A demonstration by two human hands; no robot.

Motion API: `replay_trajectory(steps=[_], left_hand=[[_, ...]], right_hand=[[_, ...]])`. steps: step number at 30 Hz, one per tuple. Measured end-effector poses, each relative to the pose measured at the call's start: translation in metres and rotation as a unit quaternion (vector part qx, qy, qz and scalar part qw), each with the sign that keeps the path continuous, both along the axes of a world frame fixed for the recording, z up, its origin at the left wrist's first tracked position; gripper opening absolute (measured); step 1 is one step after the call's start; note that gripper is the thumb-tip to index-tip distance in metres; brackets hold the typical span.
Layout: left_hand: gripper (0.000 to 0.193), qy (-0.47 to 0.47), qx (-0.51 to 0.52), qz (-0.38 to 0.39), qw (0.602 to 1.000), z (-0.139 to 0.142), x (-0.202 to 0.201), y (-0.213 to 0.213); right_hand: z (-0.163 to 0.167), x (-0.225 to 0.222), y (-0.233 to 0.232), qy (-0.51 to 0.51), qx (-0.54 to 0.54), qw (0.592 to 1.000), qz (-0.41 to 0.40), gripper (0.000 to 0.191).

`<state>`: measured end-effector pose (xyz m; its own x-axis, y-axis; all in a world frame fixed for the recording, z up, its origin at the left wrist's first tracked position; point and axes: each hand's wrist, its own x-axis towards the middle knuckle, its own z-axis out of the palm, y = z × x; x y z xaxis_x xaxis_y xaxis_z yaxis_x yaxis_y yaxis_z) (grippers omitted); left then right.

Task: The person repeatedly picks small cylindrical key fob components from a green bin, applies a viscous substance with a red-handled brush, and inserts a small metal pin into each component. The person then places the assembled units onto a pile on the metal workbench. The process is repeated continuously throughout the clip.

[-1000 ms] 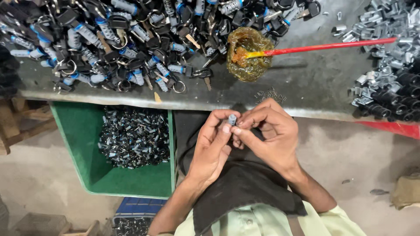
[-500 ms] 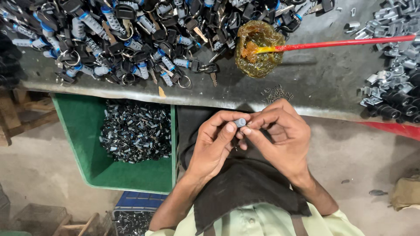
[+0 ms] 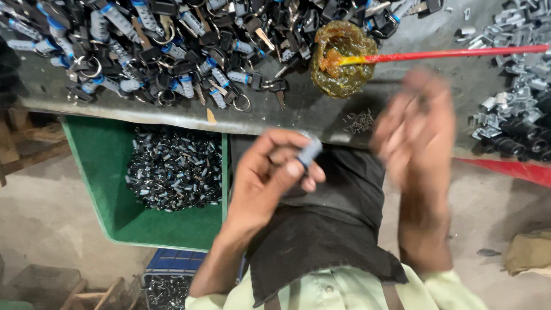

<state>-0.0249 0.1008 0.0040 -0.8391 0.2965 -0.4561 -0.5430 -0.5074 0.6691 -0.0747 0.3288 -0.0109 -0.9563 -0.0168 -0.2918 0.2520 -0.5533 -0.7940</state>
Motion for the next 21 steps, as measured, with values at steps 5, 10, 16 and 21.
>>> replay_trajectory(steps=[5, 10, 16, 21], left_hand=[[0.024, 0.085, -0.072, 0.053, 0.992, -0.003, -0.012, 0.003], [0.026, 0.003, 0.063, 0.121, 0.991, -0.016, -0.029, 0.019], [0.026, -0.058, 0.191, 0.12, 0.972, -0.038, -0.036, 0.024], [0.027, -0.085, 0.207, 0.098, 0.97, -0.041, -0.025, 0.025]], right_hand=[[0.022, -0.014, 0.023, 0.064, 0.31, 0.947, -0.059, 0.015], [0.036, -0.002, 0.035, 0.173, 0.483, 0.858, 0.028, 0.009], [0.029, 0.0, 0.024, 0.183, 0.321, 0.924, -0.099, 0.01], [0.03, 0.002, 0.014, 0.168, 0.428, 0.884, -0.081, 0.014]])
